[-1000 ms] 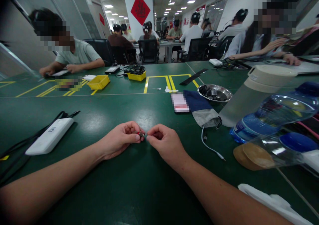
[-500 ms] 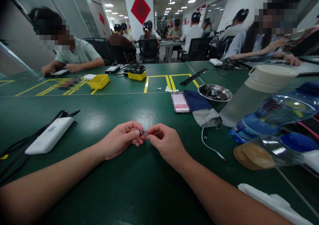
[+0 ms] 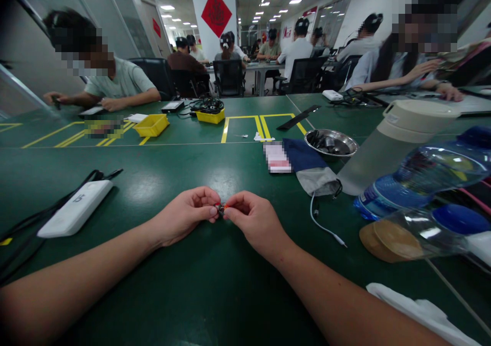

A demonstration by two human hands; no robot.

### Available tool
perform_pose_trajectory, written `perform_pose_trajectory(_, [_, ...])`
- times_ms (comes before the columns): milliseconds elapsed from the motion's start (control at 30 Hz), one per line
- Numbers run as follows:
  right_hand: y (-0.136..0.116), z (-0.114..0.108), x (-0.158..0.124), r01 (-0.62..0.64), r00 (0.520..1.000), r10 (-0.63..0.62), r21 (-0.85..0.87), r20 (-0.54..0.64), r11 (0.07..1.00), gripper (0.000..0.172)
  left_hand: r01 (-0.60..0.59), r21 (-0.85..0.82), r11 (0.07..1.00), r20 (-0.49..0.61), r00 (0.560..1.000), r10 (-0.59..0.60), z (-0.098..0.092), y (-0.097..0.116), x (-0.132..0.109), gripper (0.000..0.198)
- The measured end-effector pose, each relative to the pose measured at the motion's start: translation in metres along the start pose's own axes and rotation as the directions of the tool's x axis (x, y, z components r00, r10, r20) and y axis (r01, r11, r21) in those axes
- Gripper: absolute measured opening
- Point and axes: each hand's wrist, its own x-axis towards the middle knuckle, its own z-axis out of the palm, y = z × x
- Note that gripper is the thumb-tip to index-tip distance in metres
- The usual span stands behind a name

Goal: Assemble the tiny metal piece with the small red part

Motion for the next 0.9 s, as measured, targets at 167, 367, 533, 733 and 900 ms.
perform_pose_trajectory(167, [0.0008, 0.0004, 0.0003, -0.008, 1.000, 0.007, 0.019, 0.003, 1.000, 0.011, -0.002, 0.036, 0.999, -0.008, 1.000, 0.003, -0.0010, -0.0001, -0.0001, 0.019])
perform_pose_trajectory(367, [-0.0015, -0.0001, 0.0006, -0.010, 1.000, 0.009, -0.059, -0.013, 0.998, 0.011, -0.029, 0.037, 0.999, 0.004, 1.000, 0.029, -0.0005, 0.0015, -0.0010, 0.020])
perform_pose_trajectory(533, [-0.0004, -0.0001, -0.0005, -0.017, 1.000, 0.017, -0.052, -0.016, 0.998, 0.012, -0.039, 0.060, 0.997, 0.016, 0.999, 0.039, -0.0003, 0.0011, -0.0010, 0.023])
perform_pose_trajectory(733, [-0.0001, 0.0001, -0.0007, -0.008, 1.000, 0.007, -0.035, -0.019, 0.999, 0.013, -0.036, 0.078, 0.996, 0.025, 0.999, 0.034, 0.0007, 0.0025, -0.0010, 0.023])
perform_pose_trajectory(900, [-0.0022, -0.0007, -0.0004, -0.024, 0.999, 0.022, -0.083, -0.024, 0.996, 0.011, -0.031, 0.100, 0.994, 0.023, 0.999, 0.029, 0.0015, 0.0038, -0.0016, 0.023])
